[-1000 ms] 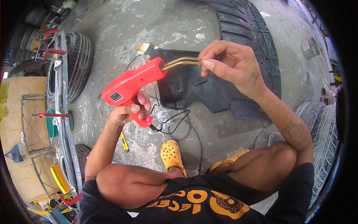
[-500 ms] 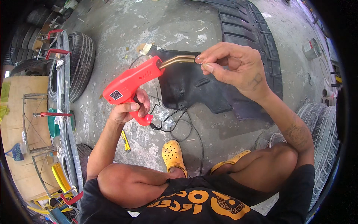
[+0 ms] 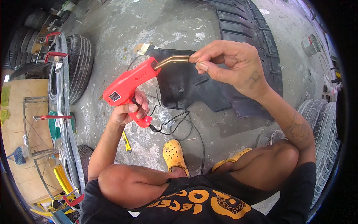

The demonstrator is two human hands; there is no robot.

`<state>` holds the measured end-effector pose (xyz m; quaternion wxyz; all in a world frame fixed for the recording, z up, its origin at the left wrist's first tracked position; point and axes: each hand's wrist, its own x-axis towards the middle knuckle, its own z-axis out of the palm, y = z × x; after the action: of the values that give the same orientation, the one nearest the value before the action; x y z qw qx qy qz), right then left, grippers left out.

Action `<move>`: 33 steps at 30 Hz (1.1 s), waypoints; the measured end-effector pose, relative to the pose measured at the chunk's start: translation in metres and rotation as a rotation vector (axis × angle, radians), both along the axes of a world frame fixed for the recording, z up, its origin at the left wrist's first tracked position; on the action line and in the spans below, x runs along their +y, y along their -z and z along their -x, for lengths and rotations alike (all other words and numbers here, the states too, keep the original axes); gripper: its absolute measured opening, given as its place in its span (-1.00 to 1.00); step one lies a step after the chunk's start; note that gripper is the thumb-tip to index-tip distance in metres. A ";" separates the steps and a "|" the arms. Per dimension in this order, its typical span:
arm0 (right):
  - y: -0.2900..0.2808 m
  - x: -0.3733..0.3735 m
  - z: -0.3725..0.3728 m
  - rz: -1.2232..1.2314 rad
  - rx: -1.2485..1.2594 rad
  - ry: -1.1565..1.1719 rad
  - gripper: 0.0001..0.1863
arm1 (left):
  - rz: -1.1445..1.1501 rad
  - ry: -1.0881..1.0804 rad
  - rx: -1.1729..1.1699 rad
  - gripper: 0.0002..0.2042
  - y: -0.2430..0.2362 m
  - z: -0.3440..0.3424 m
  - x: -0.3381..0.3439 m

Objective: Repairing a plastic automotive splash guard using a utility knife to trim edges and a plastic welder to join pieces.

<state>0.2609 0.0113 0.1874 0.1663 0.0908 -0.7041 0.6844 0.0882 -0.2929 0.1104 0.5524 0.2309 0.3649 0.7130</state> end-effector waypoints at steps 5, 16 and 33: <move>0.003 -0.003 0.003 -0.008 0.013 0.024 -0.88 | 0.001 0.012 0.034 -0.77 0.001 0.003 -0.003; 0.002 -0.002 0.001 -0.211 0.063 0.111 -0.89 | 0.056 -0.002 0.097 -0.76 -0.005 0.005 -0.005; -0.010 -0.002 0.001 -0.846 0.420 0.299 -0.80 | 0.063 -0.019 -0.049 -0.78 -0.001 -0.011 0.004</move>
<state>0.2602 0.0096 0.1975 0.3496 0.1842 -0.8767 0.2743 0.0992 -0.2894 0.1114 0.5614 0.1926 0.3756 0.7118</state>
